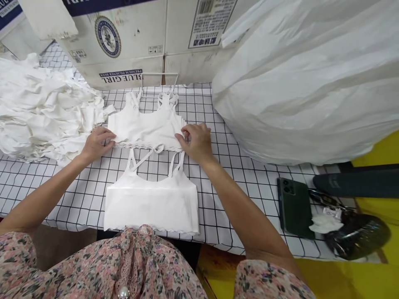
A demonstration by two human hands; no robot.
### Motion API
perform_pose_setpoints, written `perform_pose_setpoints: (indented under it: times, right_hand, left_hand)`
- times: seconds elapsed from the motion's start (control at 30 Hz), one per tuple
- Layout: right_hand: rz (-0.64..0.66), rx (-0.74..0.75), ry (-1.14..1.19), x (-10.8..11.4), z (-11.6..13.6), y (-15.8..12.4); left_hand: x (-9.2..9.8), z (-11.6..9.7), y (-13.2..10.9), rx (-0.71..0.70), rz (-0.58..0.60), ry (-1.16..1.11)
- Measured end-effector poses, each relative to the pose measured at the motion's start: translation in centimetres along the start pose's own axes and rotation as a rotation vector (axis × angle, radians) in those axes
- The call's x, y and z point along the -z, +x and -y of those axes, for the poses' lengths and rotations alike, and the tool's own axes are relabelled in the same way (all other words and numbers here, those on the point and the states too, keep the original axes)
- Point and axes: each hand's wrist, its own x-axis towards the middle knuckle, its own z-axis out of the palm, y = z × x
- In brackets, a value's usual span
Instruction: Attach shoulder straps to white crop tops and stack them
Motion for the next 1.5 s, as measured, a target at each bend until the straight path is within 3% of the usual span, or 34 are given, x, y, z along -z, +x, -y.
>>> perform_pose_setpoints:
  times: [0.1, 0.2, 0.33, 0.53, 0.67, 0.77, 0.87, 0.97, 1.07, 1.13, 1.2, 1.37, 1.5]
  right_hand:
    - [0.012, -0.016, -0.034, -0.8, 0.4, 1.4]
    - [-0.038, -0.046, 0.03, -1.8, 0.6, 4.0]
    - [-0.006, -0.07, 0.064, -3.1, 0.8, 7.8]
    - [0.213, 0.114, -0.104, -3.4, -1.6, 10.6]
    - [0.177, 0.002, -0.113, -2.3, -4.1, 11.1]
    - [0.149, 0.03, 0.004, -1.9, -4.5, 10.7]
    - [0.223, 0.104, 0.06, -2.2, -4.0, 10.3]
    - [0.281, 0.023, 0.018, -2.4, -3.9, 10.2]
    - [0.155, -0.032, -0.001, -1.8, -3.7, 9.6]
    - [0.055, 0.031, 0.022, -1.0, -3.0, 8.3]
    - [0.051, 0.142, 0.066, -0.2, -2.1, 6.4]
    - [0.187, 0.27, 0.056, 0.8, -1.3, 1.9]
    - [0.176, 0.268, 0.033, 0.6, -1.8, 0.6]
  left_hand:
    - [0.7, -0.4, 0.6, 0.03, 0.039, -0.065]
    - [0.8, -1.1, 2.0, 0.088, 0.004, -0.186]
    - [-1.4, -1.5, 4.1, 0.018, 0.04, -0.195]
    - [-4.8, -0.1, 4.2, -0.025, 0.193, -0.057]
    - [-5.2, 0.3, 3.7, -0.052, 0.204, -0.021]
    - [-5.3, 0.2, 3.7, -0.059, 0.2, -0.026]
    - [-5.3, 0.2, 3.9, -0.059, 0.199, -0.02]
    - [-5.2, 0.3, 4.1, -0.057, 0.206, -0.033]
    - [-4.2, 0.4, 4.1, -0.029, 0.125, -0.078]
    - [-3.1, 0.3, 3.9, 0.04, -0.006, -0.082]
    - [-1.8, 0.3, 3.5, 0.143, -0.088, -0.076]
    - [-0.1, -0.4, 2.8, 0.439, -0.006, -0.21]
    - [-0.1, -1.1, 3.0, 0.548, -0.023, -0.304]
